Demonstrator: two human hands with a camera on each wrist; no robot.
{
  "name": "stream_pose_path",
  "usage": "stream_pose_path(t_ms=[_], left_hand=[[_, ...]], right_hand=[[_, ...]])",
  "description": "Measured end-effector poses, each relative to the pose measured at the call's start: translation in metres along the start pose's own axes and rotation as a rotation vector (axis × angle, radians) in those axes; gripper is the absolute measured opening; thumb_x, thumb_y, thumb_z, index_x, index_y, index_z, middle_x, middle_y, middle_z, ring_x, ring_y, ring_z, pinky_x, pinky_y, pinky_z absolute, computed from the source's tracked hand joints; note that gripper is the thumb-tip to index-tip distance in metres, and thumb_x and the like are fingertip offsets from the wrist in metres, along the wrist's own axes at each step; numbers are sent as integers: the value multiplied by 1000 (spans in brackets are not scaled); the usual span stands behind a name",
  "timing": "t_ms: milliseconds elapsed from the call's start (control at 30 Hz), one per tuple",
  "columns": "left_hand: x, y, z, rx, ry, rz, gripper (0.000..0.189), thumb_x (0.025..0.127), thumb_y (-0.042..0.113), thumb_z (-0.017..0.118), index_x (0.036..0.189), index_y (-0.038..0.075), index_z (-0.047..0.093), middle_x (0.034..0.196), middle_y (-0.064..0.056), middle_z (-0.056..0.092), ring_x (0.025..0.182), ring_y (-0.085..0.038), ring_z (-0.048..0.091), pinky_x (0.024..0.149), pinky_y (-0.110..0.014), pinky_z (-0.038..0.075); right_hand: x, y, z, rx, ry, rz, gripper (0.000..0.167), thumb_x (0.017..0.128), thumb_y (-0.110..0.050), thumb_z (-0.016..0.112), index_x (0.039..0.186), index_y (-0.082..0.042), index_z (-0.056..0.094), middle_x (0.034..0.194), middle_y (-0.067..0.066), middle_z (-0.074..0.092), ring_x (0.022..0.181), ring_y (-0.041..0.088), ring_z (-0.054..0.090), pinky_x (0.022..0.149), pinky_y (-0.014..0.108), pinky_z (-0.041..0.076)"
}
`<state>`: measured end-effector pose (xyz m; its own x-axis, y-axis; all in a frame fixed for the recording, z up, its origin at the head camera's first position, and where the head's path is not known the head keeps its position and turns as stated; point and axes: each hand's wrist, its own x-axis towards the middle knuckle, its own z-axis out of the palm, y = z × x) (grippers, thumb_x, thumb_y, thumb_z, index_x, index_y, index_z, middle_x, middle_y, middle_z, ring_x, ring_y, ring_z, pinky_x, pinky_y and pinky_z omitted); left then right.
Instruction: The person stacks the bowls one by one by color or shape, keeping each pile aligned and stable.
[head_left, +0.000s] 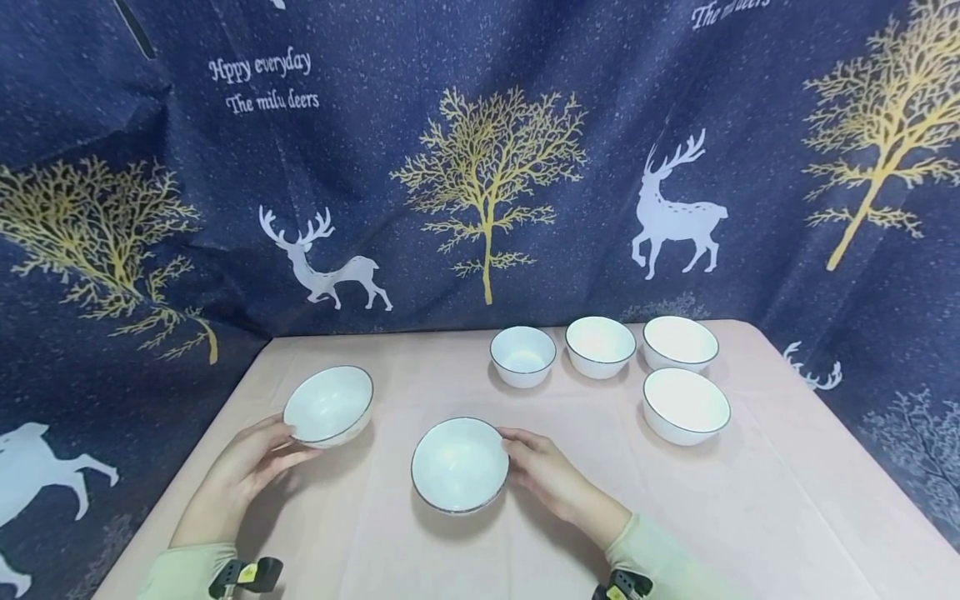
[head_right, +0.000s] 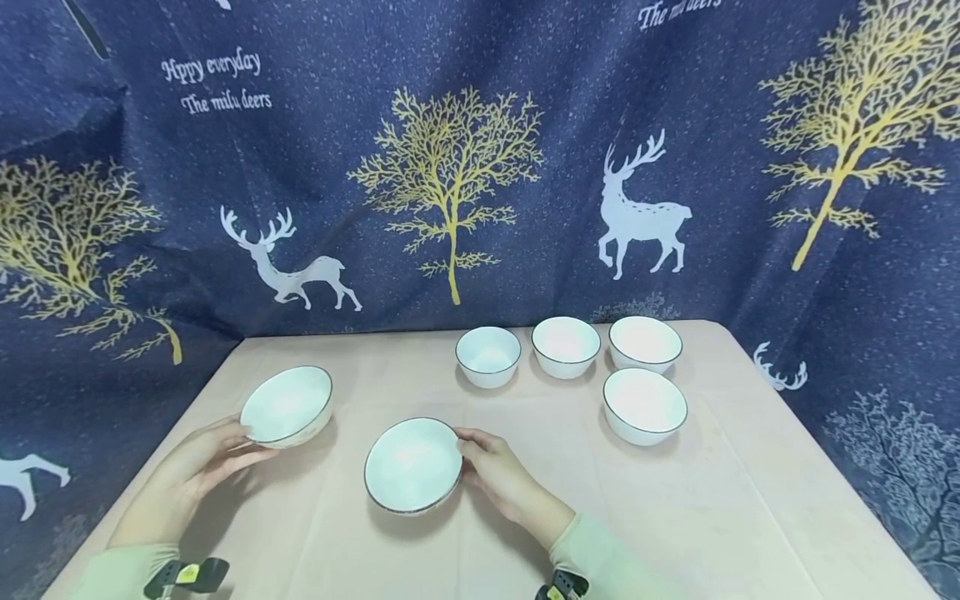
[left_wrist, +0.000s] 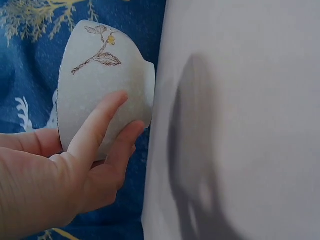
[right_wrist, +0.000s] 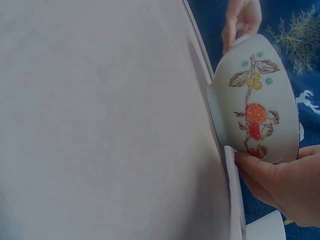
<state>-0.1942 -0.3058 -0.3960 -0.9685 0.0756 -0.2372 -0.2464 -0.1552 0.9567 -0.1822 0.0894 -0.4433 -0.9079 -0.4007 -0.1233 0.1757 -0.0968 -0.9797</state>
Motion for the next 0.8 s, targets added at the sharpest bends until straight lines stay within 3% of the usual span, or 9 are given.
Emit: stream_pose_path(t_ms=[167,433,567,600,800], left_hand=[[-2,4,12,3,-41,29,67,94,-5,42,149,-12,4,133,-24,36,98,-20,64,97,-45,51],[2,3,23,-26,-79,52,67,94,-1,49,148,-12,12,142,-34,23,100,-25,64,97,-48,50],[-4,8,38,-34,-78,48,63,95,-3,45,148,-12,11,144,-34,21,98,-24,63,96,-48,51],[-7,11,44,-26,-77,43,66,95,-3,43,148,-12,5,146,-35,15,98,-22,63,96,-47,51],[-15,14,62,-21,-114,54,65,95,-3,43,148,-13,5,139,-30,28,99,-24,63,94,-46,53]], right_hand=[[-1,-1,0,-4,-3,6,51,102,-18,41,141,13,33,145,29,38,131,39,43,103,37,48],[-1,-2,0,-8,-9,8,51,102,-19,41,142,12,33,143,28,41,128,36,47,102,36,49],[0,-3,0,-9,-6,7,51,102,-19,41,141,13,34,142,28,41,127,36,48,101,36,50],[0,-3,0,-10,-5,6,51,102,-18,41,141,13,34,142,29,41,127,36,48,101,37,50],[0,-3,-1,-20,-5,18,51,102,-19,41,141,13,34,142,28,41,127,36,48,101,37,50]])
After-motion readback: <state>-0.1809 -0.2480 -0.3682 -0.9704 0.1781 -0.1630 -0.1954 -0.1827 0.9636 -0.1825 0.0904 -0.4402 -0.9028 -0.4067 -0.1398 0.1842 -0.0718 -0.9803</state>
